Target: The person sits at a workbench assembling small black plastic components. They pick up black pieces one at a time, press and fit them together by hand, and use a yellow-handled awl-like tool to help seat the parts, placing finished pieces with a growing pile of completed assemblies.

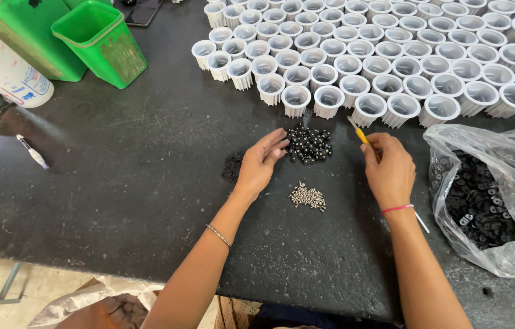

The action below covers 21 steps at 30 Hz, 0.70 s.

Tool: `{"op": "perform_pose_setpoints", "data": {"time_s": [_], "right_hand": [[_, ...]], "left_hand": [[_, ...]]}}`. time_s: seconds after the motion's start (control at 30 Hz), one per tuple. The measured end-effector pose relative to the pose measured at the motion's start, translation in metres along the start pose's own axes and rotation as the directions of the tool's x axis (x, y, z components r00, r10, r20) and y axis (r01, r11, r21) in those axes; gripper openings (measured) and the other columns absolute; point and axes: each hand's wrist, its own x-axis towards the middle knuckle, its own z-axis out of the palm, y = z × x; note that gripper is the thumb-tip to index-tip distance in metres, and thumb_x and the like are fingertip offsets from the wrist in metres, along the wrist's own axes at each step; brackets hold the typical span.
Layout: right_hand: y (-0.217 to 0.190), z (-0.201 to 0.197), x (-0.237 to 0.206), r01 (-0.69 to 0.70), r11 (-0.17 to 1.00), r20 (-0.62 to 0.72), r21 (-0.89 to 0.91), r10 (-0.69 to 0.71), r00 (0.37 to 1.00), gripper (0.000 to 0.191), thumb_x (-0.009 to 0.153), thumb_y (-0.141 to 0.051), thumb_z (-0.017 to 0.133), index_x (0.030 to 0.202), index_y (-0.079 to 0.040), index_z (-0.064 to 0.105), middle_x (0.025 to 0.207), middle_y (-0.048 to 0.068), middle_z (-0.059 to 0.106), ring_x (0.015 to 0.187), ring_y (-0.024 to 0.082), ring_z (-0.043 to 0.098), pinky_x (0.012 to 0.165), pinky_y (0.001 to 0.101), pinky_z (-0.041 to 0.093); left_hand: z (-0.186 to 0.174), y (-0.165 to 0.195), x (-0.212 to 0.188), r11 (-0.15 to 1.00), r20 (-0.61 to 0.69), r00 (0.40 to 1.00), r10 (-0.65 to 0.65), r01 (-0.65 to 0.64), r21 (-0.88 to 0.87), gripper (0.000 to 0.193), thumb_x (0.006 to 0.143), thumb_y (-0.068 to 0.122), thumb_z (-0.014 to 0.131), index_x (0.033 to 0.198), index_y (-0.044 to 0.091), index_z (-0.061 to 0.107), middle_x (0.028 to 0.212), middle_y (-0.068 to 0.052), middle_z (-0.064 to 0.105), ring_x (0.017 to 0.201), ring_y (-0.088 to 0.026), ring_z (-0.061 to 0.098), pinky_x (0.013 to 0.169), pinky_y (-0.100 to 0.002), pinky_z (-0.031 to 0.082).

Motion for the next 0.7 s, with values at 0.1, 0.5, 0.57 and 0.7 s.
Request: {"op": "perform_pose_setpoints", "data": {"time_s": [0.1, 0.5, 0.57, 0.7], "right_hand": [[0.003, 0.003, -0.001, 0.022, 1.0, 0.011, 0.006, -0.022, 1.0, 0.017, 0.094, -0.016, 0.074, 0.108, -0.007, 0.07, 0.098, 0.009, 0.072, 0.084, 0.03, 0.071, 0.072, 0.0436, 0.053], [0.022, 0.008, -0.003, -0.009, 0.988, 0.07, -0.154, 0.02, 0.997, 0.021, 0.09, -0.018, 0.076, 0.11, -0.012, 0.071, 0.105, 0.007, 0.069, 0.094, 0.037, 0.067, 0.076, 0.0496, 0.051], [0.026, 0.009, -0.003, -0.013, 0.984, 0.076, -0.177, 0.027, 0.997, 0.021, 0.09, -0.019, 0.077, 0.109, -0.012, 0.072, 0.106, 0.008, 0.069, 0.094, 0.038, 0.067, 0.075, 0.0497, 0.051], [0.028, 0.009, -0.003, 0.035, 0.98, 0.059, -0.197, -0.024, 0.998, 0.021, 0.089, -0.02, 0.08, 0.108, -0.012, 0.074, 0.103, 0.01, 0.067, 0.095, 0.037, 0.066, 0.076, 0.0491, 0.051]], "left_hand": [[-0.007, 0.012, -0.004, 0.925, -0.155, 0.986, 0.065, -0.001, 0.381, 0.043, 0.102, 0.0, 0.053, 0.144, 0.006, 0.055, 0.12, -0.011, 0.075, 0.102, -0.016, 0.076, 0.088, -0.028, 0.058], [-0.082, 0.068, -0.01, 0.615, -0.363, 0.897, 0.252, 0.141, 0.775, 0.009, 0.084, 0.013, 0.079, 0.093, 0.012, 0.079, 0.092, -0.006, 0.074, 0.087, -0.024, 0.07, 0.078, -0.037, 0.055], [-0.082, 0.065, -0.011, 0.553, -0.306, 0.923, 0.235, 0.132, 0.823, 0.01, 0.081, 0.015, 0.081, 0.091, 0.013, 0.08, 0.093, -0.005, 0.073, 0.091, -0.026, 0.067, 0.081, -0.04, 0.054], [-0.082, 0.06, -0.012, 0.464, -0.272, 0.952, 0.143, 0.178, 0.868, 0.008, 0.078, 0.016, 0.082, 0.086, 0.015, 0.082, 0.09, -0.005, 0.071, 0.095, -0.028, 0.063, 0.084, -0.043, 0.052]]}}
